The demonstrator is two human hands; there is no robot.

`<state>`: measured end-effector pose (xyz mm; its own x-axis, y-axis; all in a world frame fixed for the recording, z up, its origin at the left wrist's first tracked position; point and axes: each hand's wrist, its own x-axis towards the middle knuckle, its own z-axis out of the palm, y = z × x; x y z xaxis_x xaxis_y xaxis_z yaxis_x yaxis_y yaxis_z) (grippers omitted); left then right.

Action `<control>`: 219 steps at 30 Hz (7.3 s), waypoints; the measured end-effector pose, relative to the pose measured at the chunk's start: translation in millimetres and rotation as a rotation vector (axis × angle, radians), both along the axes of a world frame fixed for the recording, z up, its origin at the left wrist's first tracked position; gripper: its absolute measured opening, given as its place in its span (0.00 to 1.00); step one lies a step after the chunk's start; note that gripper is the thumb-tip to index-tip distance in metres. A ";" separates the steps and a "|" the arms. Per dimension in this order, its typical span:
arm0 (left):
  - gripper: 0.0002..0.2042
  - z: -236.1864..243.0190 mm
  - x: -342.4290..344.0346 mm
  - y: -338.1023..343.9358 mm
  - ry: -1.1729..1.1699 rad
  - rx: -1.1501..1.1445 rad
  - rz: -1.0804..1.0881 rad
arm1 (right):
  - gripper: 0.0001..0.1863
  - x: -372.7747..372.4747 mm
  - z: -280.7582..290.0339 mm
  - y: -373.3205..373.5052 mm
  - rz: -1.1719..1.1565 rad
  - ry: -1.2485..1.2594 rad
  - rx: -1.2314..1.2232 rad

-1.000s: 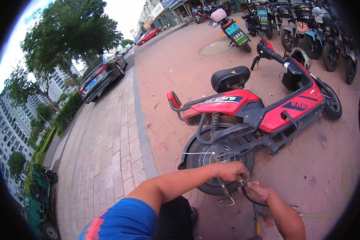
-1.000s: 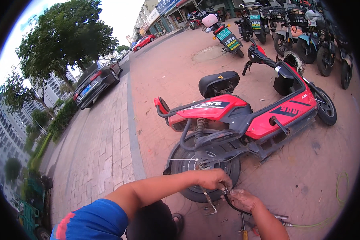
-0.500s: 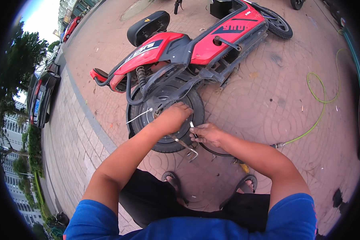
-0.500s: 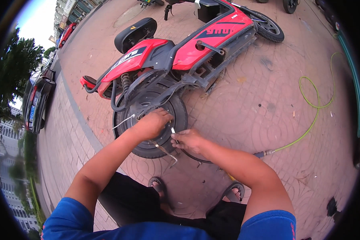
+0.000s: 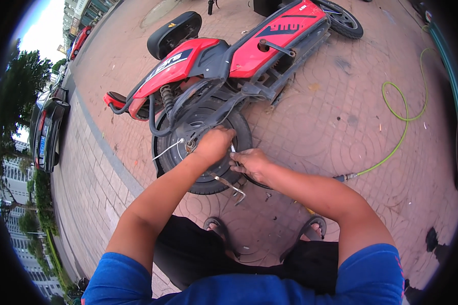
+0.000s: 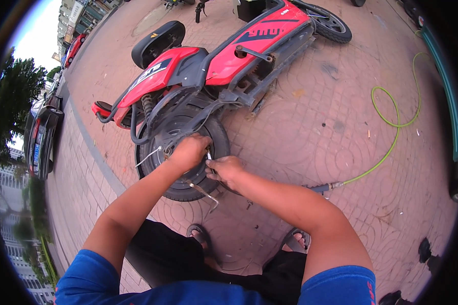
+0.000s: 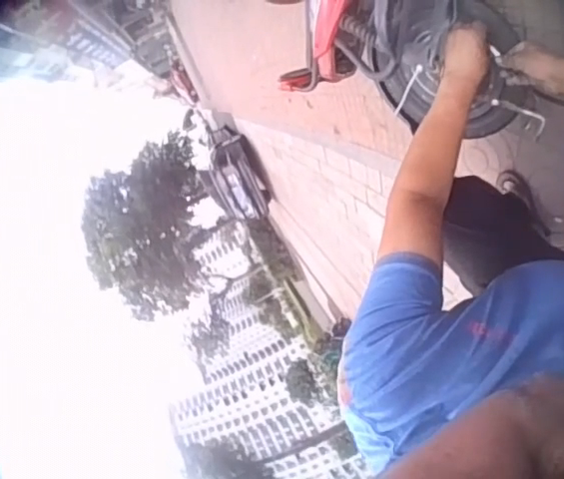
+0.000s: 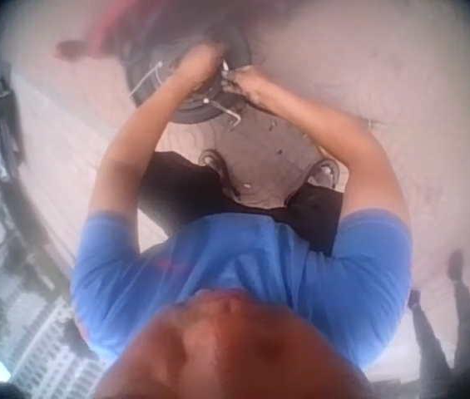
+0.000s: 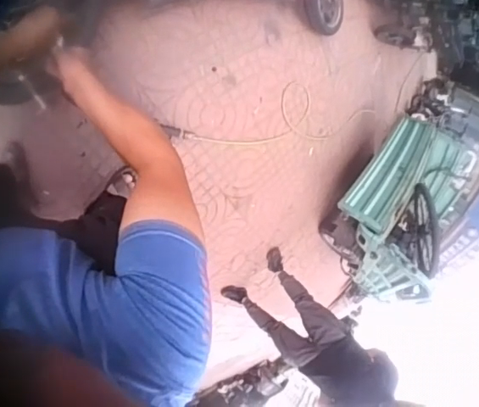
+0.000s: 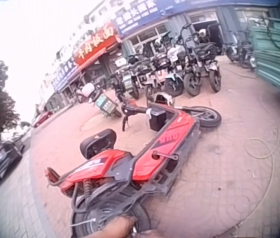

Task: The person repairs a red scooter by using pliers and a screwdriver to manipulate parts of the rear wheel assembly, and then uses a power tool to tighten or loosen components.

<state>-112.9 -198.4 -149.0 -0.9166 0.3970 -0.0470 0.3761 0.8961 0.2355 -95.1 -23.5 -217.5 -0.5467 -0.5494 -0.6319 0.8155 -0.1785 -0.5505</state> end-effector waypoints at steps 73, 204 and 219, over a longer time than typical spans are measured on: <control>0.20 27.7 9.6 8.3 -0.168 0.015 0.083 | 0.33 -11.9 -12.9 272.6 1.088 1.084 1.051; 0.15 -19.6 -75.1 65.2 -0.255 -0.447 -0.565 | 0.12 43.5 -131.8 309.9 0.614 1.377 1.226; 0.23 9.5 26.5 30.5 -0.091 -0.073 0.221 | 0.13 42.8 -120.4 312.5 0.669 1.321 1.234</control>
